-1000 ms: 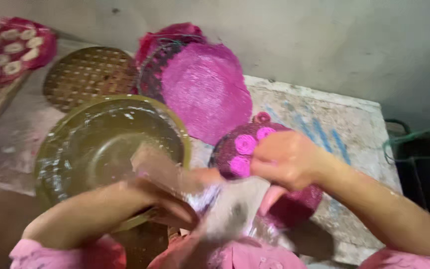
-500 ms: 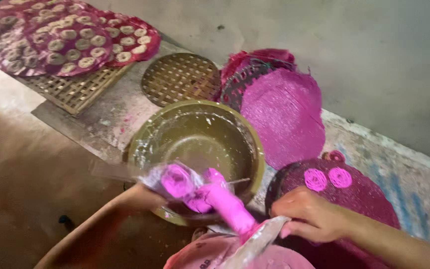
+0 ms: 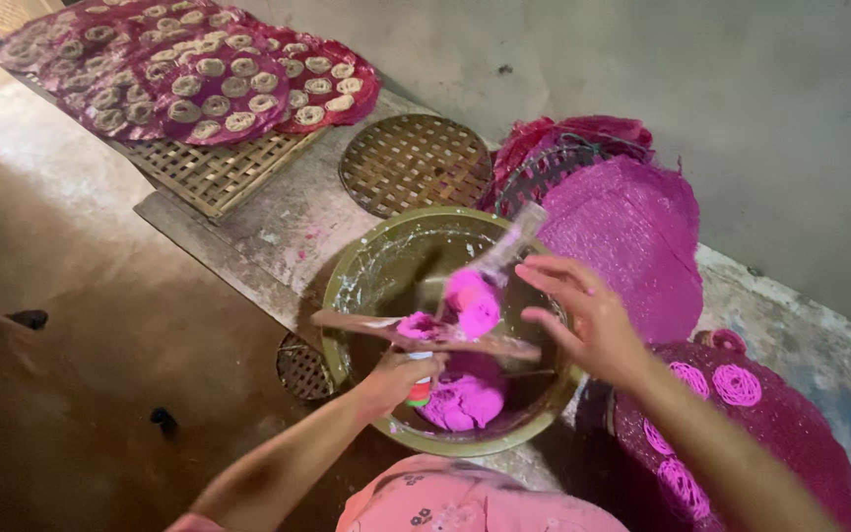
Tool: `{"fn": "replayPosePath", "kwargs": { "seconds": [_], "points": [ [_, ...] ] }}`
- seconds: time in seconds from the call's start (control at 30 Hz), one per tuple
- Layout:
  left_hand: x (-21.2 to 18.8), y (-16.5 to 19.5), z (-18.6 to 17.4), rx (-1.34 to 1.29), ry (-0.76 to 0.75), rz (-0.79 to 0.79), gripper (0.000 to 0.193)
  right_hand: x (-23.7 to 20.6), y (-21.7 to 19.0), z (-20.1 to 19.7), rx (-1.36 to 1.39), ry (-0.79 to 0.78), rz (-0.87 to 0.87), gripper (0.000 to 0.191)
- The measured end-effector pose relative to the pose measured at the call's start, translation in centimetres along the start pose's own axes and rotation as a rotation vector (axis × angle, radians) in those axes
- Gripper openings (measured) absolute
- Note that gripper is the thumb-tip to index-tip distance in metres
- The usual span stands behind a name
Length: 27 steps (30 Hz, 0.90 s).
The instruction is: The person extrudes pink paste into spiral coils on a pink mesh-covered tray using a handheld extruder. They repeatedly load paste into the extruder, form coils, and stack completed trays. The person then places a stack of trays into a large steamer pot and covers it.
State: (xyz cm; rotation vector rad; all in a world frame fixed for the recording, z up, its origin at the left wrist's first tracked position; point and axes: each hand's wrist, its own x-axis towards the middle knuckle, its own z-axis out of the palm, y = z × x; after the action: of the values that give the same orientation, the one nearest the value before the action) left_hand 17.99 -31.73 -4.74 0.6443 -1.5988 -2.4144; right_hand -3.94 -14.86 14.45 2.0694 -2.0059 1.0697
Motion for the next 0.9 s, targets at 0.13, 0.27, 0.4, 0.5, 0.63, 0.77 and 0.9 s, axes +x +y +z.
{"fn": "replayPosePath", "kwargs": {
  "seconds": [0.13, 0.27, 0.4, 0.5, 0.63, 0.77, 0.9],
  "points": [
    [-0.6, 1.9, -0.3, 0.223, 0.295, 0.221, 0.023, -0.1, -4.0, 2.9, 0.356, 0.061, 0.162, 0.069],
    [-1.7, 3.6, 0.5, 0.451, 0.373, 0.643, 0.027, 0.1, -5.1, 5.7, 0.267, 0.205, 0.255, 0.053],
    [-2.0, 4.6, 1.6, 0.626, 0.492, 0.611, 0.028, 0.1, -4.7, 8.2, 0.237, 0.376, 0.282, 0.034],
    [-1.8, 5.0, 2.0, 0.546, 0.511, 0.649, 0.035, -0.2, -4.2, 9.0, 0.255, 0.398, 0.324, 0.028],
    [-1.1, 5.4, 2.0, 0.809, 0.608, 0.819, 0.043, -0.5, -4.1, 8.7, 0.511, 0.136, 0.365, 0.020],
    [-1.1, 5.4, 2.3, 1.075, 0.680, 0.703, 0.041, 0.0, -5.3, 8.9, 0.585, 0.015, 0.144, 0.036],
    [-2.0, 5.0, 2.1, 1.095, 0.613, 0.718, 0.052, -0.2, -5.1, 9.4, 0.178, 0.011, 0.018, 0.048]
  ]
}}
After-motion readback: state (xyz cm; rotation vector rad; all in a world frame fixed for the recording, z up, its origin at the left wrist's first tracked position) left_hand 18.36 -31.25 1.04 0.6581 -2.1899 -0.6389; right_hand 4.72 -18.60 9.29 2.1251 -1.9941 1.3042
